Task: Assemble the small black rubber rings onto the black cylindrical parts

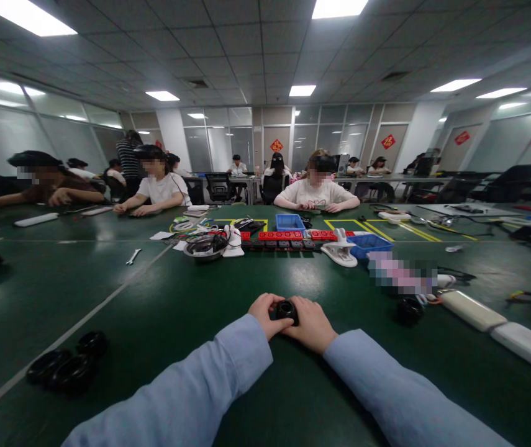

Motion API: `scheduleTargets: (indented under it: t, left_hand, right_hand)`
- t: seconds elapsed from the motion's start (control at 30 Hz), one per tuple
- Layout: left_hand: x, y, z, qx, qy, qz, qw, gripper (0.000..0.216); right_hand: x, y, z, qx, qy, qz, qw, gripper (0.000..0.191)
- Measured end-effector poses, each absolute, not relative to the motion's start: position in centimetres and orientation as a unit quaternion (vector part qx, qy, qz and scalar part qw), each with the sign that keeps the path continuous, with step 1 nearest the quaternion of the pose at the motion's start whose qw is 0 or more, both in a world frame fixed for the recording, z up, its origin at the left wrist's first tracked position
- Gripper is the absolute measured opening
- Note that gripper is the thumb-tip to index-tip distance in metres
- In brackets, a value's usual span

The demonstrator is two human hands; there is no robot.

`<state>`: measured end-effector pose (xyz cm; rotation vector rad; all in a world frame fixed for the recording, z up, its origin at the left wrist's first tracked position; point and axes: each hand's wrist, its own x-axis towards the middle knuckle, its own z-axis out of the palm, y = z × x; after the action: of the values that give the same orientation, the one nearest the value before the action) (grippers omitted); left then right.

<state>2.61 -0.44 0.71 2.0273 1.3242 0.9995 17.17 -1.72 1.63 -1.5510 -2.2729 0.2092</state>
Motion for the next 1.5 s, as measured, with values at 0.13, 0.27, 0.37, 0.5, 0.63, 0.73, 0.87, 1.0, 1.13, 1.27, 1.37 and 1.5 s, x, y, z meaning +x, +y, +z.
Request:
scheduleTargets:
  t: [0.13,0.27,0.37,0.5,0.63,0.73,0.87,1.0,1.13,1.27,1.37,1.5]
  left_hand:
    - [1.6,0.3,0.4,0.785,0.434,0.335,0.288,0.042]
    - [1.3,0.6,0.0,0.795,0.424,0.323,0.289,0.043]
    - [1.3,0.6,-0.1,0.796,0.424,0.322,0.289,0.043]
    - [1.3,0.6,-0.2,0.795,0.420,0.324,0.295,0.044]
    - [1.3,0.7,-0.3,0.795,0.419,0.322,0.299,0.045]
    - [1.3,0.8,-0.3,0.795,0.421,0.319,0.298,0.045]
    - [1.3,0.7,-0.2,0.796,0.418,0.321,0.297,0.045]
    - [1.3,0.7,-0.2,0.796,0.415,0.324,0.297,0.045]
    - [1.6,0.5,-0.3,0.782,0.443,0.329,0.288,0.044]
    - [2.3,0.1,0.1,0.747,0.485,0.354,0.285,0.042]
    - [2.9,-0.4,0.5,0.727,0.517,0.370,0.259,0.041]
    - [2.7,-0.2,0.2,0.732,0.503,0.382,0.254,0.039]
  right_hand:
    - [18.4,-1.1,1.8,-0.451,-0.848,0.184,0.210,0.046]
    - [19.2,-0.4,1.9,-0.412,-0.853,0.248,0.205,0.041]
    - [19.3,-0.2,1.8,-0.411,-0.849,0.262,0.204,0.041]
    - [19.1,-0.3,1.8,-0.416,-0.849,0.255,0.203,0.040]
    - [19.1,-0.4,1.8,-0.423,-0.850,0.235,0.207,0.041]
    - [19.0,-0.4,1.7,-0.425,-0.851,0.229,0.205,0.042]
    - [19.0,-0.4,1.7,-0.429,-0.850,0.225,0.206,0.042]
    - [19.1,-0.4,1.7,-0.432,-0.848,0.223,0.212,0.041]
    - [18.8,-0.4,1.3,-0.453,-0.840,0.212,0.213,0.039]
    - [17.6,-1.0,1.0,-0.547,-0.800,0.135,0.209,0.036]
    - [16.6,-1.5,1.1,-0.603,-0.772,0.055,0.194,0.027]
    - [16.5,-1.8,1.3,-0.581,-0.787,0.054,0.200,0.025]
